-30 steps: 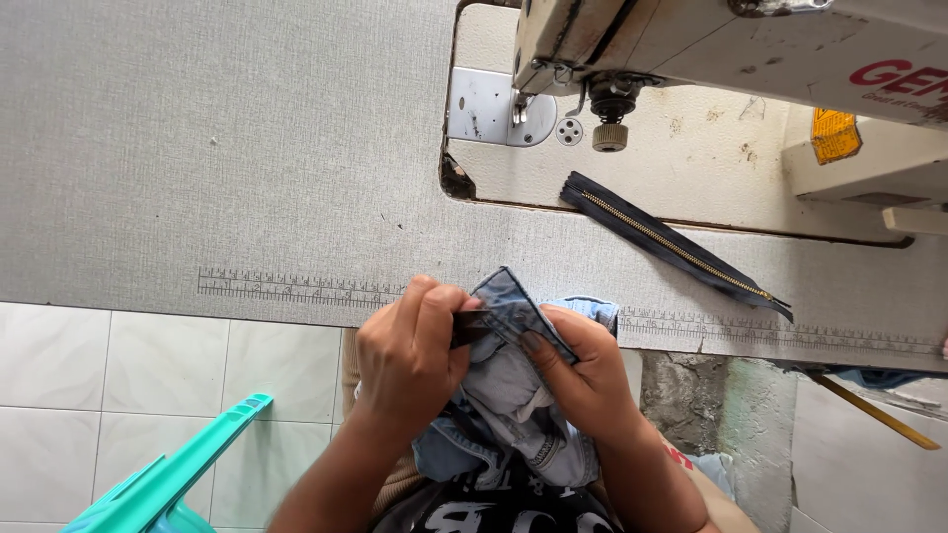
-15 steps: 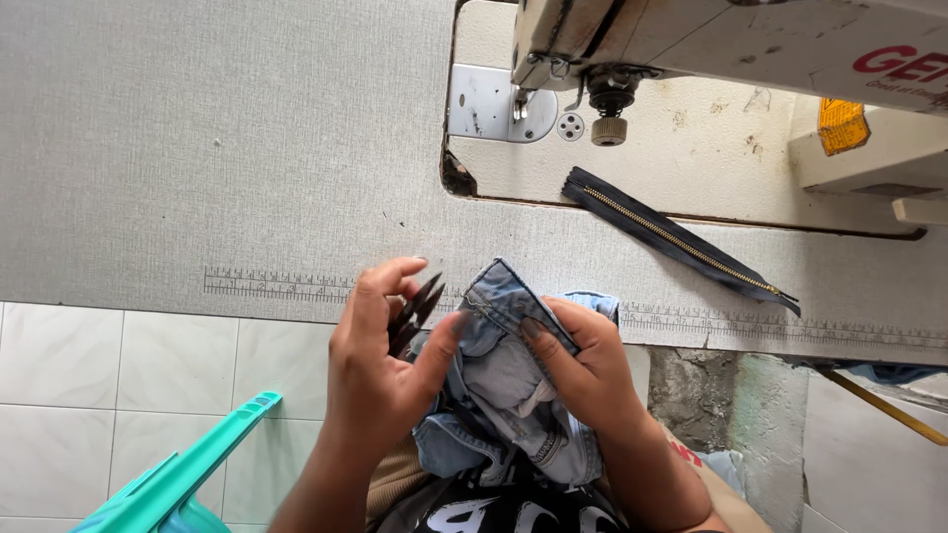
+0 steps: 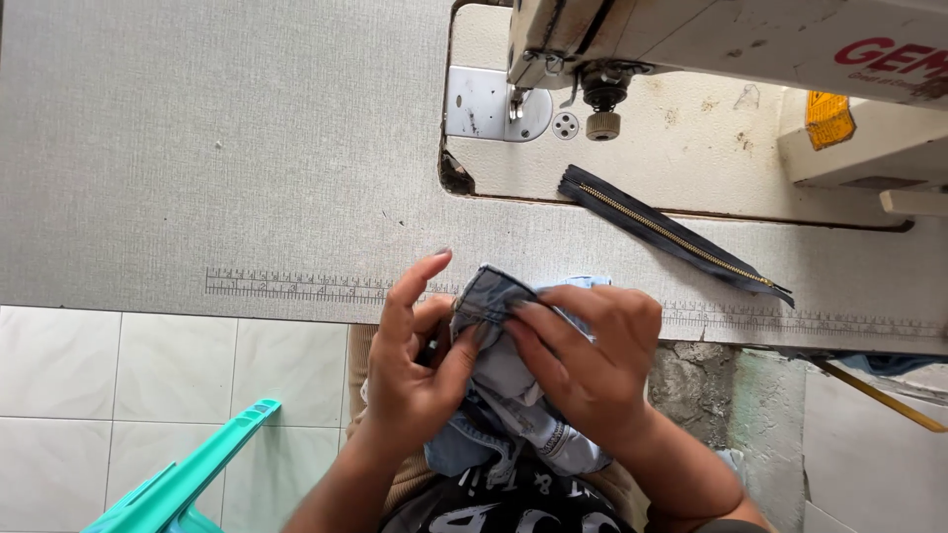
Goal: Inspecting the waistband and button area of denim shorts at a sewing workstation
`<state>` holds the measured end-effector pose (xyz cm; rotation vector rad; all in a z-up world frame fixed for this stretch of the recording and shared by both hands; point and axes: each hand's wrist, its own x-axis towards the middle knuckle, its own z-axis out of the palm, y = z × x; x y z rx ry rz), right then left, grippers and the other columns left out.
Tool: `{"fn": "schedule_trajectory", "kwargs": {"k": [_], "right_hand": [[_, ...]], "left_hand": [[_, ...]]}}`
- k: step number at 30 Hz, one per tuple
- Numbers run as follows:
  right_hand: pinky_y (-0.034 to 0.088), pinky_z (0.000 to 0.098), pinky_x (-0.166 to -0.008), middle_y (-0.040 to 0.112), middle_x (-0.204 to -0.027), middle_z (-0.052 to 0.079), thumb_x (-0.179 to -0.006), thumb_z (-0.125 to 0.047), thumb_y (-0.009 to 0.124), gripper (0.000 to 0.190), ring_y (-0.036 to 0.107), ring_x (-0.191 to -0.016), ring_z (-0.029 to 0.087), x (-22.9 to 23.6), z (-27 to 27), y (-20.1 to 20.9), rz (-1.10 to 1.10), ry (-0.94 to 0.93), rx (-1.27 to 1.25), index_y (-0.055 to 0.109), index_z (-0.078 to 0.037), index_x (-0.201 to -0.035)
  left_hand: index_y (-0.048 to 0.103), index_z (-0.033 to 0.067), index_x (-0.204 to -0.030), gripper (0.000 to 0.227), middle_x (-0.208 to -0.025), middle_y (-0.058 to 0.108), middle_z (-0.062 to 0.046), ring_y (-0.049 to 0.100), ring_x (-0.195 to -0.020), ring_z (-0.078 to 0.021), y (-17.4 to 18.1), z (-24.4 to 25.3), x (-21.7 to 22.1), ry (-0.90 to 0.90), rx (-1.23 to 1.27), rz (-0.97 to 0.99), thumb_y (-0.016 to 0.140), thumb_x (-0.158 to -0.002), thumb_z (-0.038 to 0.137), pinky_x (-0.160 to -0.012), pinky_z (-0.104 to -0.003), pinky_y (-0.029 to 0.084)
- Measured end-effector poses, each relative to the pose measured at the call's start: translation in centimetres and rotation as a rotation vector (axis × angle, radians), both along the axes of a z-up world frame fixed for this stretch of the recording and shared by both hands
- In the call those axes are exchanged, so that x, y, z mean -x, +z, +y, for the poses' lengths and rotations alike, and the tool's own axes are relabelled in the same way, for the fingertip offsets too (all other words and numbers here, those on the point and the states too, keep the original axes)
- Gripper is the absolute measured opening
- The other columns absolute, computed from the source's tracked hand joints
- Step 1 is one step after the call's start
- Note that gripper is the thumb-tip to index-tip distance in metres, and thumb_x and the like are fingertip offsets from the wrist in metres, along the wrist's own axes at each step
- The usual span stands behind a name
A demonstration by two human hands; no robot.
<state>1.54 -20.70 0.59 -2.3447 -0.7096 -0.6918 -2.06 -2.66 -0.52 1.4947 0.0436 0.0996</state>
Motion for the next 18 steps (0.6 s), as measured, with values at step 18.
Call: {"fn": "schedule_trajectory", "kwargs": {"k": [18], "right_hand": [[0.044,0.0404,-0.081,0.072,-0.09,0.007,-0.097,-0.013,0.067,0.015,0.067,-0.073,0.02,0.5,2.4,1.0,-0.12,0.219,0.004,0.07,-0.007,-0.084]], "left_hand": [[0.04,0.0013,-0.144,0.056,-0.142,0.06,-0.021,0.074,-0.113,-0.0376,-0.4,2.0,2.2,-0.144,-0.518,-0.378,0.052,-0.089,-0.006,-0.093,-0.04,0.061]]}}
